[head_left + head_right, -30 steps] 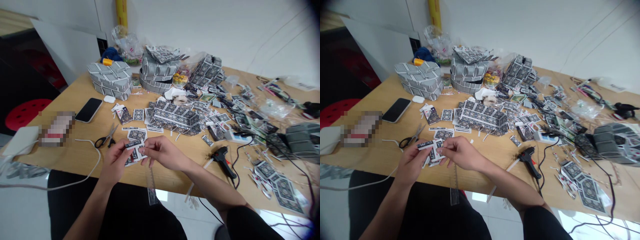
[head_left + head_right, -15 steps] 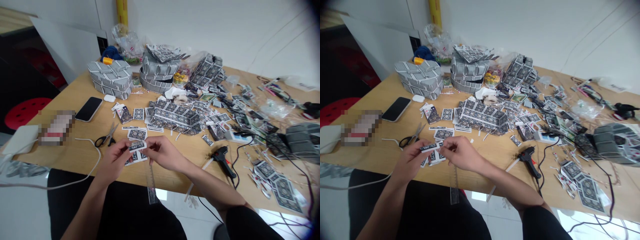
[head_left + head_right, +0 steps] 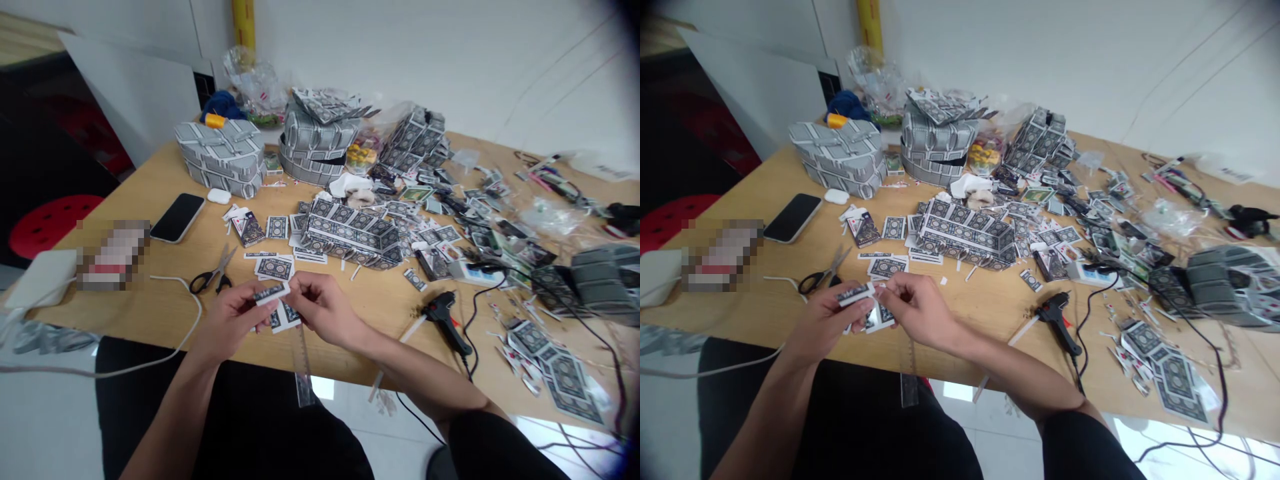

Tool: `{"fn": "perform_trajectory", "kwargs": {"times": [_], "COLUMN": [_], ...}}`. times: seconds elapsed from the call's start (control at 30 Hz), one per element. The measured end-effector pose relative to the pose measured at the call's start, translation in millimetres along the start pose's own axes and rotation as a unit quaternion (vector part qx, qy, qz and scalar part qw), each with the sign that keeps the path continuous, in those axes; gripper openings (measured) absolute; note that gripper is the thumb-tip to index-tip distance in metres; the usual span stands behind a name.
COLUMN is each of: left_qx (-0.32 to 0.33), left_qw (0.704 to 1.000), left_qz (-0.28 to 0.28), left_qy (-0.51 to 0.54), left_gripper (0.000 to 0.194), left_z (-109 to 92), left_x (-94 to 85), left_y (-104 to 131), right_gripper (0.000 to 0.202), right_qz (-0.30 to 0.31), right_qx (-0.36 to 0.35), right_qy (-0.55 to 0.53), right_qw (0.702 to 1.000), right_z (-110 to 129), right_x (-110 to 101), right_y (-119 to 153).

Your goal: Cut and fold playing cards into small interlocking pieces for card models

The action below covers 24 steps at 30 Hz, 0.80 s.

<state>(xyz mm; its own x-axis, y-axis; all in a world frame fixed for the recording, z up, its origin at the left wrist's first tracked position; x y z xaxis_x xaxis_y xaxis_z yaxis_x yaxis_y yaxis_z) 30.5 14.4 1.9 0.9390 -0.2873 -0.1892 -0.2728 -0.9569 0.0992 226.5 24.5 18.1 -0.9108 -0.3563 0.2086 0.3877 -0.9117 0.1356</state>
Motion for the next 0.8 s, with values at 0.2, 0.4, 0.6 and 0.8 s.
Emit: {"fn": "perform_trajectory", "kwargs": {"times": [0.2, 0.4, 0.6, 0.8], "left_qx": [-0.028, -0.048, -0.068, -0.082], "left_qw": [0.999, 0.997, 0.996, 0.994], "left_qz": [0.011, 0.021, 0.043, 0.033], "left_qy": [0.012, 0.055, 0.048, 0.060], "left_gripper": [0.022, 0.028, 0.034, 0.031], "left_z": [8, 15, 14, 11], "left_x": [5.7, 12.7, 16.8, 16.1], "left_y": [1, 0, 2, 6], "right_gripper": [0.050, 0.050, 0.048, 0.044], "right_qz": [-0.020, -0.011, 0.003, 0.035], "right_qx": [-0.045, -0.074, -0.059, -0.099], "right_qy": [0.034, 0.044, 0.068, 0.155], "right_qw": [0.998, 0.996, 0.996, 0.982], "right_z": [-7, -4, 0, 13], "right_x": [6, 8, 5, 2], "right_y": [2, 4, 4, 4]}}
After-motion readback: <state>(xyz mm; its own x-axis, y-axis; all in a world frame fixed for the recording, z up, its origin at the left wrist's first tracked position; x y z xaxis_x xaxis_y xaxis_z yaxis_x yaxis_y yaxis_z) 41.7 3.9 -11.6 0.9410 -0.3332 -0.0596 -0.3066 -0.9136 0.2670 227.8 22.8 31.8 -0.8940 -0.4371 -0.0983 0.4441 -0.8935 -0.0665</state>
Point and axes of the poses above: each hand's wrist, its own y-axis away from the middle knuckle, its own x-axis out of the palm, z = x × y, the point moved 1 cm from there along -y, towards the middle knuckle, and after that the axes turned 14 degrees about -y, right-handed, at the moved point
